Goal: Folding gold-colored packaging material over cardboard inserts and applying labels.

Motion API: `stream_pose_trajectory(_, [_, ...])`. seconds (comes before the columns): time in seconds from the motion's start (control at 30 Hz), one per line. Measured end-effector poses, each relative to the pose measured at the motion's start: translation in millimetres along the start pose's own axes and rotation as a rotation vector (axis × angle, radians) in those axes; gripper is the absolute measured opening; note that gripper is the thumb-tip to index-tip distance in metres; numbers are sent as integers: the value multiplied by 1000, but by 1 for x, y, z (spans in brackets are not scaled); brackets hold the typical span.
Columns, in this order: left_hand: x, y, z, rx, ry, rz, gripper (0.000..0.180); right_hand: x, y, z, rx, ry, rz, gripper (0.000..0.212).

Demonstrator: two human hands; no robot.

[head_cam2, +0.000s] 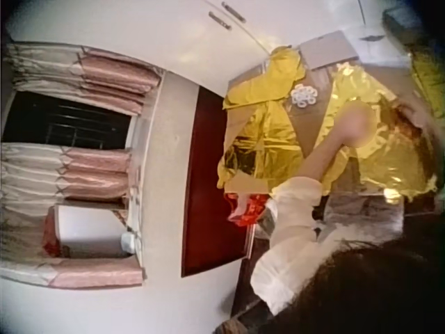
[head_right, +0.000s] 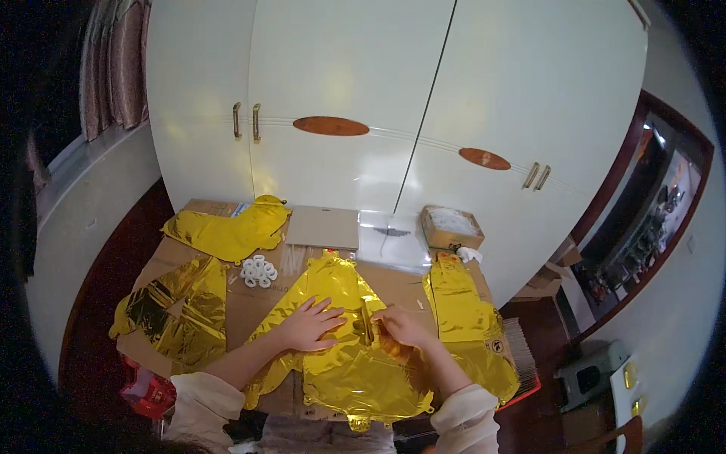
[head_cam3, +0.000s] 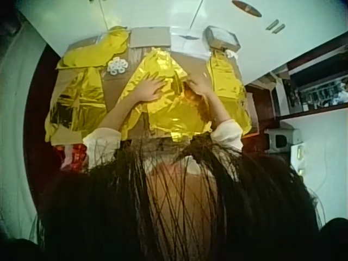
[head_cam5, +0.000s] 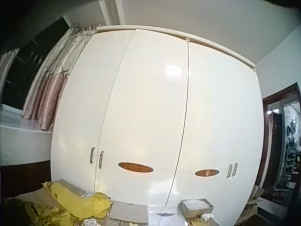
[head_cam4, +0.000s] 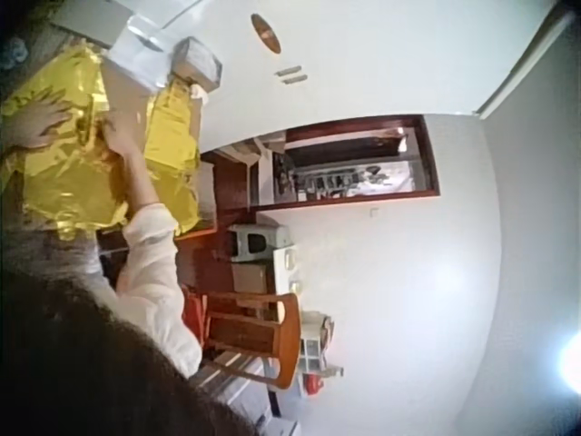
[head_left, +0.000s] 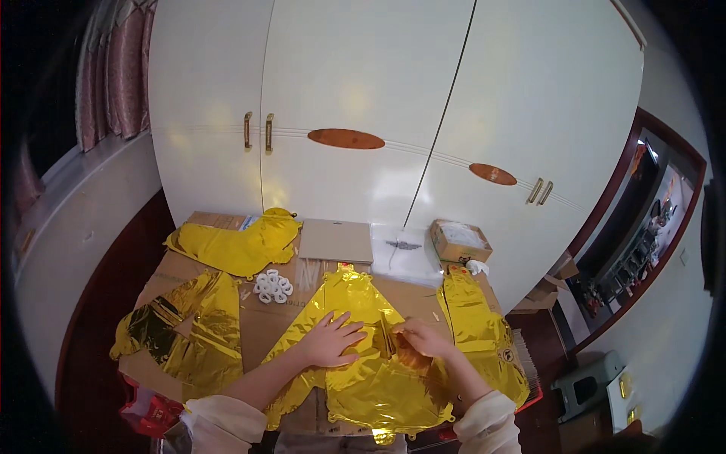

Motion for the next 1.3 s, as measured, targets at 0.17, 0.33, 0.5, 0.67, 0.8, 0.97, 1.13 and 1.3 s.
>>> stream_pose_trajectory(0.17, [2, 0, 0, 8, -12, -7, 60, -11, 9, -28, -549, 78, -23, 34])
stream_pose_trajectory(0.33, [1, 4, -4, 34, 11, 0, 58, 1, 45, -29, -393, -89, 157, 45])
stream_pose_trajectory(0.5, [1, 2, -4, 20, 50, 6, 56, 10, 37, -36, -449, 38, 119, 54])
stream_pose_trajectory(0.67, [1, 1, -2, -4, 55, 6, 55, 23, 27, -35, -652, 221, 48, 79])
stream_pose_trajectory(0.8, [1, 2, -3, -4, 16, -4, 55, 29, 22, -35, -686, 245, -30, 98])
stream_pose_trajectory(0.97, [0, -1, 1, -3, -6, -20, 53, 29, 18, -38, -690, 228, -39, 107])
stream_pose_trajectory(1.13, [10, 7, 25, -91, -94, 116, 44, 27, 14, -37, -668, 222, -44, 108])
stream_pose_trajectory(1.3, [23, -38, 39, -46, -94, -86, 39, 27, 12, -38, -633, 216, -48, 110])
Point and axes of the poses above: each hand's wrist, its own x-axis towards the middle knuckle, its own z-axis out of the back of the hand, y = z × x, the point moved 9 cm from there along x, towards the middle knuckle, and after that the axes turned 3 degrees about z, right-handed, at the moved point
